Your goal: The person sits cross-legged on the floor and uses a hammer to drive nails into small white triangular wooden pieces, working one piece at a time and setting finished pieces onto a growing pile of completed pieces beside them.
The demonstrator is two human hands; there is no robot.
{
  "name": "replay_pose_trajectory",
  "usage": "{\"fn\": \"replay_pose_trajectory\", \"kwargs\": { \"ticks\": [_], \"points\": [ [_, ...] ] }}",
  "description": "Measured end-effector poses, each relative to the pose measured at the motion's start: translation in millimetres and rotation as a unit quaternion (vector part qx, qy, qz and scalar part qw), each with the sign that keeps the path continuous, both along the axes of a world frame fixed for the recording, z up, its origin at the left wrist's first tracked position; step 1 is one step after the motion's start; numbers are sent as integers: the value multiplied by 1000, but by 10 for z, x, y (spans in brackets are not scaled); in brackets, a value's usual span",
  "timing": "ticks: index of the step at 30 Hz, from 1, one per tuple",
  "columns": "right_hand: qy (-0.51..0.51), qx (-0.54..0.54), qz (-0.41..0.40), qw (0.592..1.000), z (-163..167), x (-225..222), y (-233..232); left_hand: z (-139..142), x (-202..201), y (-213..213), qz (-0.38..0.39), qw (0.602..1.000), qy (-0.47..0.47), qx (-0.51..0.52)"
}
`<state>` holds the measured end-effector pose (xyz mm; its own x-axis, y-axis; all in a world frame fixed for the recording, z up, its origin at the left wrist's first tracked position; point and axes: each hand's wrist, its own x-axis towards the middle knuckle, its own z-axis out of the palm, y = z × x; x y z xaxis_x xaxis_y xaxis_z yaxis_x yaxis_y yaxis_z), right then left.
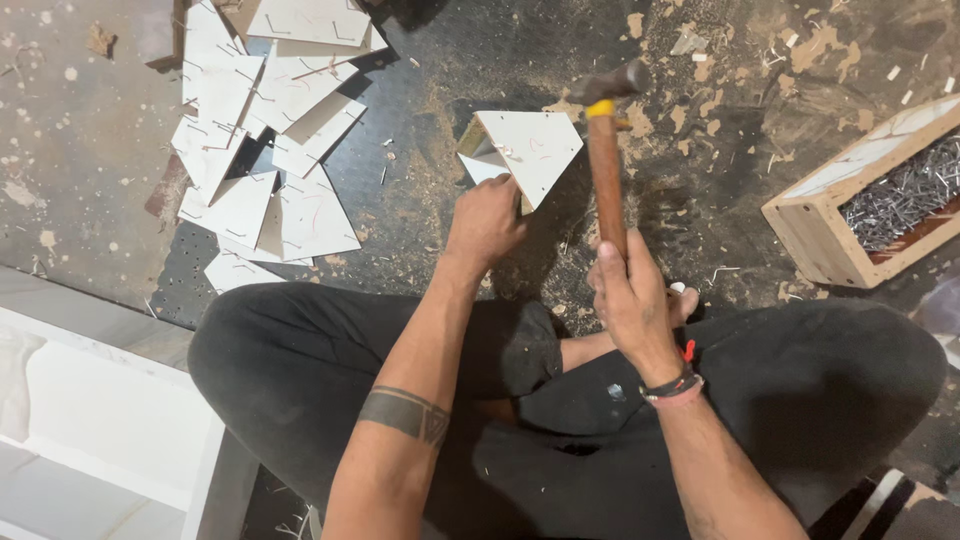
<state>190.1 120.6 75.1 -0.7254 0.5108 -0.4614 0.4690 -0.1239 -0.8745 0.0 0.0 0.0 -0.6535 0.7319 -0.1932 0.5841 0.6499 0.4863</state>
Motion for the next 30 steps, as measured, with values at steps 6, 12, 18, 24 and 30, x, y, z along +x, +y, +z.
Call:
{"fn": "replay_pose_trajectory", "kwargs": {
  "ticks": [6,12,18,24,30],
  "points": [
    [-18,290,183,939,86,-356,42,-10,28,-22,2,998,32,62],
    [3,-23,93,995,360,-383,264,-1,37,-4,20,999,2,50],
    [317,-35,-93,943,142,-108,191,-62,70,7,26,996,32,78],
    [-60,57,115,990,115,-365,20,-28,9,-24,53,994,26,93],
    [194,52,-15,980,572,-273,294,34,0,-10,57,998,-21,25]
  ]
}}
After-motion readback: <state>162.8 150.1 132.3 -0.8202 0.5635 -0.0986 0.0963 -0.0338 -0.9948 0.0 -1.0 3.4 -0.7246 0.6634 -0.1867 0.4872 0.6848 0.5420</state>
